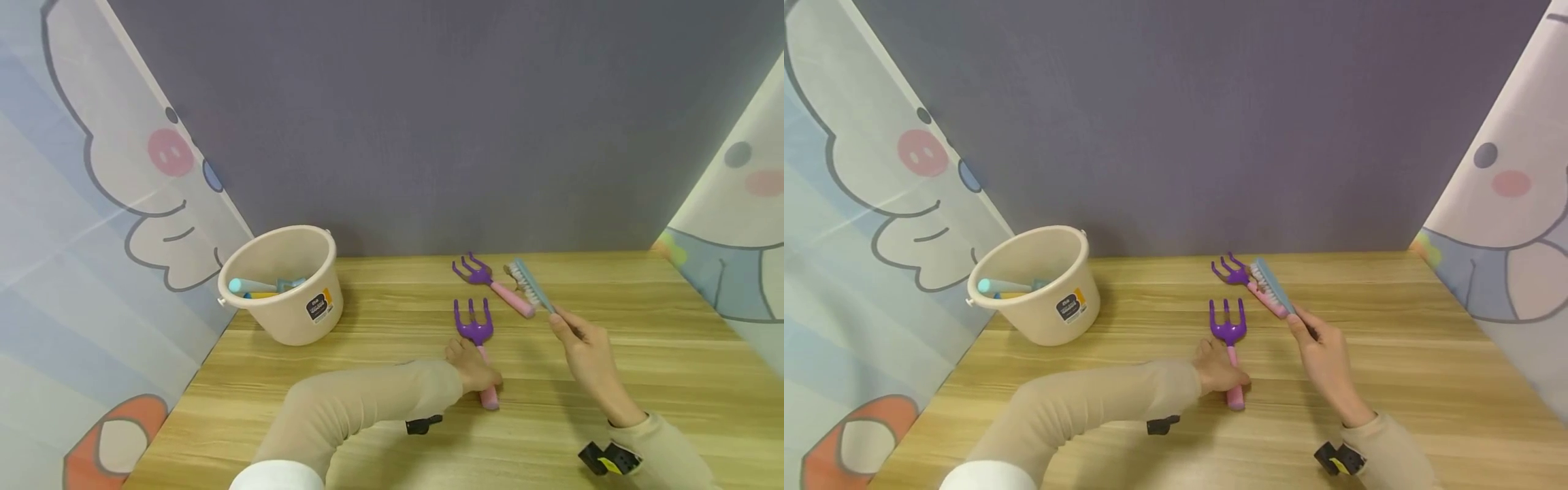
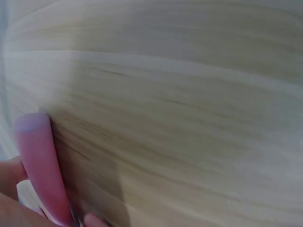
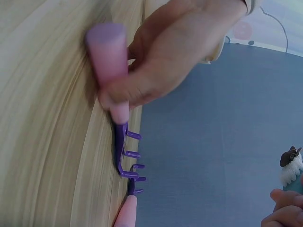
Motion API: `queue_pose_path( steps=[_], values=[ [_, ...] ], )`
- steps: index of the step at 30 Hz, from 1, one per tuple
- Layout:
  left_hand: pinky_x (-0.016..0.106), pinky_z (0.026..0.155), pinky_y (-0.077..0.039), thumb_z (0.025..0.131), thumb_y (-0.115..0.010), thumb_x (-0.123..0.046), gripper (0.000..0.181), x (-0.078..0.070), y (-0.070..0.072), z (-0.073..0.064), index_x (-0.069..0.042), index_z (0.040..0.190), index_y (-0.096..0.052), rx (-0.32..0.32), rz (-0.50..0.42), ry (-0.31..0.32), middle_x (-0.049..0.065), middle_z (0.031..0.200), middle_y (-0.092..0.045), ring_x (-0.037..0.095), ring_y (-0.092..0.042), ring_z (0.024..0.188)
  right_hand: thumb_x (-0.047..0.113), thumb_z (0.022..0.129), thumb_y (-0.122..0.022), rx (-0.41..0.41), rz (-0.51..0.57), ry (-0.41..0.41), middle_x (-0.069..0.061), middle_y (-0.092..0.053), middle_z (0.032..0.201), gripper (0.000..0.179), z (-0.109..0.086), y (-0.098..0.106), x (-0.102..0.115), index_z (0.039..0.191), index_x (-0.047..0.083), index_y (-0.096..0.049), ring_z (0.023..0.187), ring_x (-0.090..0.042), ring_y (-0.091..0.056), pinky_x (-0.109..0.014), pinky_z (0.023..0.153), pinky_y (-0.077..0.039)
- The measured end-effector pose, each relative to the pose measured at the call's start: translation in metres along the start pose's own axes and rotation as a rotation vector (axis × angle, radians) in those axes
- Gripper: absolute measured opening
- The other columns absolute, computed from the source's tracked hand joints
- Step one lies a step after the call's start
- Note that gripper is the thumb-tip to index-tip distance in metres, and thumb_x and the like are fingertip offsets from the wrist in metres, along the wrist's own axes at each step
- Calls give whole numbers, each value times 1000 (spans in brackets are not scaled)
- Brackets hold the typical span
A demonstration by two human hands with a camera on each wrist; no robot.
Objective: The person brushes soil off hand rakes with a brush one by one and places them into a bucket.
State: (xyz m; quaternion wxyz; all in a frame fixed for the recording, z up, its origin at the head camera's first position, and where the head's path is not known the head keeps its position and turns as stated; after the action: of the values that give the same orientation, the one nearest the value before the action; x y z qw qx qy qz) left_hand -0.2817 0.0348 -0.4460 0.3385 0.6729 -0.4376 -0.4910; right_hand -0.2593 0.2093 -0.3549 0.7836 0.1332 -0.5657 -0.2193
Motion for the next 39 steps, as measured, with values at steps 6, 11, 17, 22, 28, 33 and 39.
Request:
queue_pose_path(
  steps=[6,11,17,22,28,33,39],
  values=[
    [25,75,-47,71,-73,-25,75,8,6,0,5,128,-34,66,-25,-67,11,104,-43,18,-46,87,22,97,-44,-7,-5,12,6,-23,47,40,-1,1,0,124,-7,-51,39,-4,-21,-27,41,-29],
    [27,74,-50,70,-72,-18,70,12,13,2,6,125,-36,63,-87,-93,13,102,-50,21,-53,80,21,97,-44,-14,-10,25,6,-24,49,40,-1,1,1,123,-8,-52,39,-4,-21,-27,39,-28],
    [29,71,-51,71,-73,-19,62,16,17,2,4,119,-43,98,-164,-98,11,96,-55,22,-57,80,22,97,-44,-21,-2,8,7,-24,47,41,-2,2,0,123,-8,-52,38,-4,-22,-27,38,-29],
    [25,60,-48,70,-73,-19,48,22,18,3,0,109,-51,108,-274,-110,6,85,-56,16,-54,69,23,97,-44,-24,-8,-3,5,-26,49,41,-3,3,0,123,-8,-52,40,-6,-24,-27,41,-30],
    [17,39,-39,85,-57,-11,35,40,5,8,-1,118,-50,171,-546,-57,4,63,-55,10,-48,46,22,97,-43,-31,-25,4,-21,-56,72,40,-2,4,1,123,-8,-52,57,-4,-39,-21,51,-34],
    [16,37,-38,86,-49,-7,23,48,4,8,-1,109,-51,193,-698,-49,2,60,-52,9,-46,43,21,97,-43,-34,-34,7,-23,-61,89,40,-1,3,1,123,-7,-52,56,-5,-36,-21,53,-34],
    [16,36,-33,90,-46,-10,31,51,7,9,3,118,-48,194,-698,-59,2,59,-47,9,-41,43,23,97,-43,-16,-25,-2,-4,-36,59,40,-1,0,0,125,-6,-51,48,-11,-29,-26,45,-30]
  ],
)
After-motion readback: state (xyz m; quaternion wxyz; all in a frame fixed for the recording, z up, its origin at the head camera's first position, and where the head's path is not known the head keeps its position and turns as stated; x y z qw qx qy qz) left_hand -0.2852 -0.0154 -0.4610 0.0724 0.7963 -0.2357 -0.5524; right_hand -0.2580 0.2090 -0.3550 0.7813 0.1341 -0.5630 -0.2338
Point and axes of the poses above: each hand's wrist, its own z-axis towards the middle knuckle, its own y-axis out of the back of the hand, x = y × z, the point moved 8 cm from there along z, towards the middle knuckle
